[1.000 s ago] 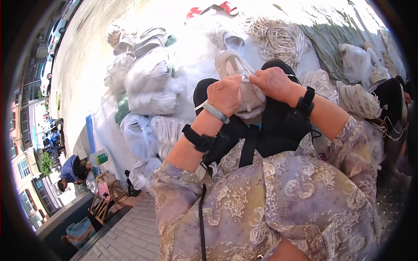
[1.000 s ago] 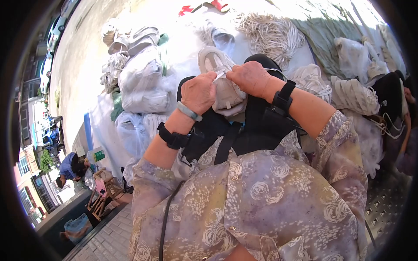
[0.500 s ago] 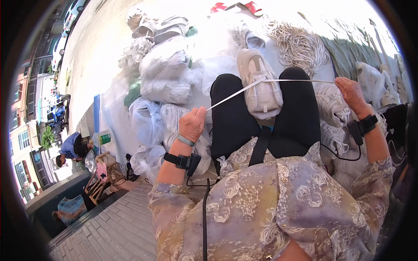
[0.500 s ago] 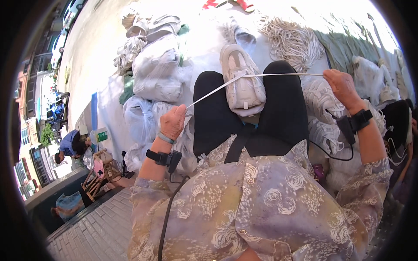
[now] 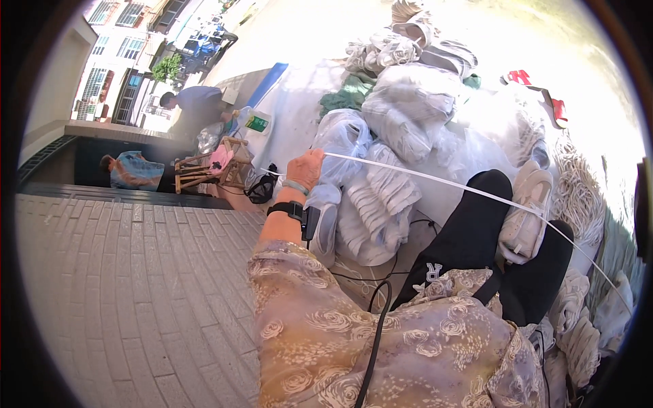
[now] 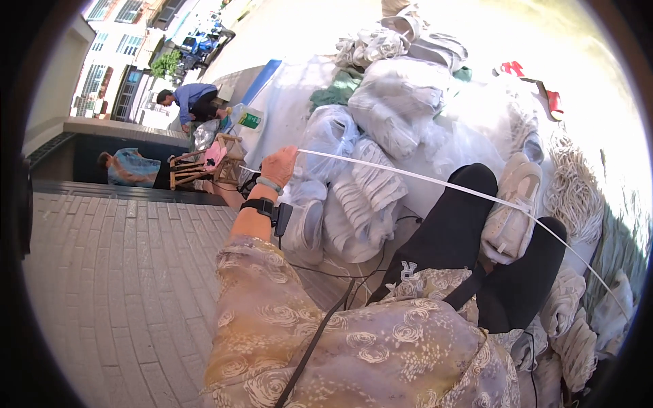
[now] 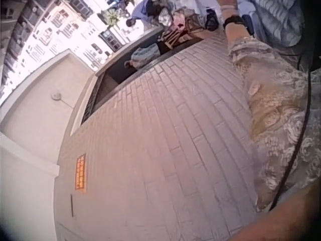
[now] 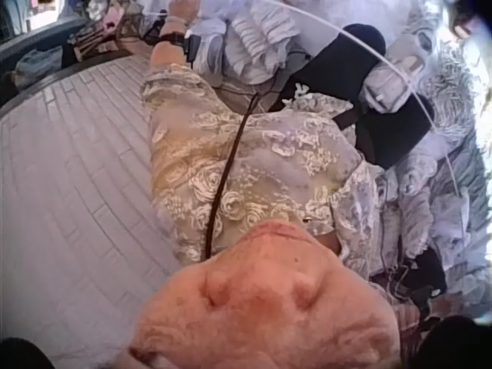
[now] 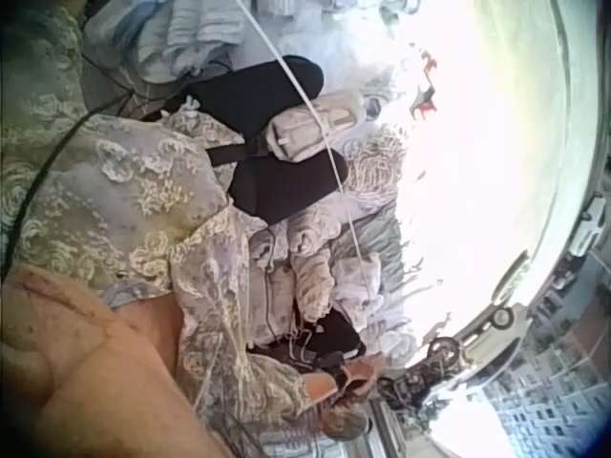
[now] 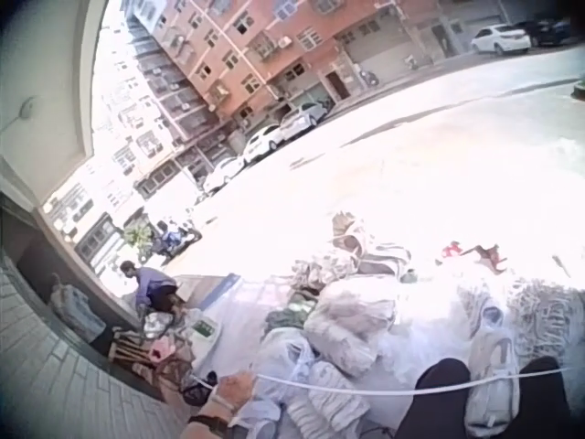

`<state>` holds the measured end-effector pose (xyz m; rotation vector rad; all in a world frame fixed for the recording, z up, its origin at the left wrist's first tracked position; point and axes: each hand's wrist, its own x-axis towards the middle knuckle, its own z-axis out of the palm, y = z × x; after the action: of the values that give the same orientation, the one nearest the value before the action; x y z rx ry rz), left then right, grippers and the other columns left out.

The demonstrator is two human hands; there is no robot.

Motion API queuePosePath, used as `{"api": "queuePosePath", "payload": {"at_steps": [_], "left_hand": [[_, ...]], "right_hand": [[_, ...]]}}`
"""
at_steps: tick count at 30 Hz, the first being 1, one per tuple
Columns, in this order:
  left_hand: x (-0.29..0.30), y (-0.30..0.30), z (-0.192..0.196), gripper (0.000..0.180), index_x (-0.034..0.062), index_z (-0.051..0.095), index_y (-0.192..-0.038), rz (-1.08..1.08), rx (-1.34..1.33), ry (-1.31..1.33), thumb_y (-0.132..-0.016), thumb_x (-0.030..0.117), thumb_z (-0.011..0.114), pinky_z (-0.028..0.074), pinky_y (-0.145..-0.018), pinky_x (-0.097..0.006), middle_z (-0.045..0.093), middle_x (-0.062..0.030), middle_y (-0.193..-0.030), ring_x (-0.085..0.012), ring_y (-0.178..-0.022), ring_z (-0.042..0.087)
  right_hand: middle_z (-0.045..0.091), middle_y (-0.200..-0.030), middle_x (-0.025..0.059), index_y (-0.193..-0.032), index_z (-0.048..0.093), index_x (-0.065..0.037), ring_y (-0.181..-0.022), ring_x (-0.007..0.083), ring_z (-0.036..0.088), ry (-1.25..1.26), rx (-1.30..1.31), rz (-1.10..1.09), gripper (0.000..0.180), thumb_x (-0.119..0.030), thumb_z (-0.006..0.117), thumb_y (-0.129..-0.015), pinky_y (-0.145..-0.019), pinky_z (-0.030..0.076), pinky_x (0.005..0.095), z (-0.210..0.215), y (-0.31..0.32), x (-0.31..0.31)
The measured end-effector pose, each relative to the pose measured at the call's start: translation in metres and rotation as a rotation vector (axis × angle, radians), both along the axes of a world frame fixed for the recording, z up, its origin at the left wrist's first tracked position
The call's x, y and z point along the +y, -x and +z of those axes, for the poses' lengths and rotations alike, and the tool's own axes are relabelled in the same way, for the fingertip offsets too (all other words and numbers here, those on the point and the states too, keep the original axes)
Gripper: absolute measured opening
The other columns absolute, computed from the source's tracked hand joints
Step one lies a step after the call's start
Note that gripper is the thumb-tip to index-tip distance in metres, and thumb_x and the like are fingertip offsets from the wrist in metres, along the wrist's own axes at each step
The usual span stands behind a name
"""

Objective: Lacing a shoe while sitting in an outdoor finishing area.

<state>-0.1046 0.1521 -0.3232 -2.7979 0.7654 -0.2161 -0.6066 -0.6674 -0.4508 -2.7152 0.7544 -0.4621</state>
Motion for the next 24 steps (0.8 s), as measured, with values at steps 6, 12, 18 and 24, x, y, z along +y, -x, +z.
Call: {"api": "queuePosePath", "payload": {"at_steps": [6,12,18,24], "left_hand": [[0.025,-0.039,0.083,0.013,0.0126,0.053,-0.088,0.022,-0.190,0.001,-0.087,0.022,0.045,0.049,-0.060,-0.044,0.062,-0.0117,-0.082,-0.0347,-0.073,0.061],[0.016,-0.060,0.147,0.017,0.0116,0.052,-0.088,0.149,-0.301,-0.003,-0.087,0.028,0.046,0.046,-0.066,-0.048,0.062,-0.0147,-0.083,-0.0364,-0.079,0.060],[-0.035,-0.061,0.066,0.031,0.0043,0.063,-0.079,0.433,0.182,-0.036,-0.084,0.029,0.046,0.047,-0.078,-0.045,0.064,-0.0189,-0.092,-0.0366,-0.091,0.059],[-0.180,0.076,-0.032,0.036,0.0056,0.055,-0.070,0.266,1.594,0.242,-0.089,0.035,0.047,0.036,-0.033,-0.021,0.058,-0.0055,-0.055,-0.0089,-0.037,0.051]], "right_hand": [[0.057,-0.074,0.0058,-0.091,0.057,-0.004,-0.064,0.0171,0.054,-0.352,-0.036,0.005,0.023,-0.022,0.043,-0.093,-0.062,0.046,0.0289,-0.001,-0.099,0.003],[0.053,-0.066,0.0026,-0.086,0.056,-0.006,-0.054,0.0133,0.049,-0.693,0.010,-0.055,0.024,-0.024,0.043,-0.093,-0.054,0.044,0.0262,0.010,-0.140,0.012],[0.049,-0.059,-0.0006,-0.081,0.055,-0.007,-0.045,0.0095,0.045,-1.022,0.122,-0.210,0.026,-0.027,0.042,-0.094,-0.046,0.042,0.0235,0.047,-0.119,0.045],[0.036,-0.050,-0.0050,-0.078,0.050,-0.008,-0.036,0.0036,0.030,-1.456,0.103,-0.285,0.021,-0.024,0.045,-0.090,-0.038,0.038,0.0222,0.090,-0.094,0.246]]}}
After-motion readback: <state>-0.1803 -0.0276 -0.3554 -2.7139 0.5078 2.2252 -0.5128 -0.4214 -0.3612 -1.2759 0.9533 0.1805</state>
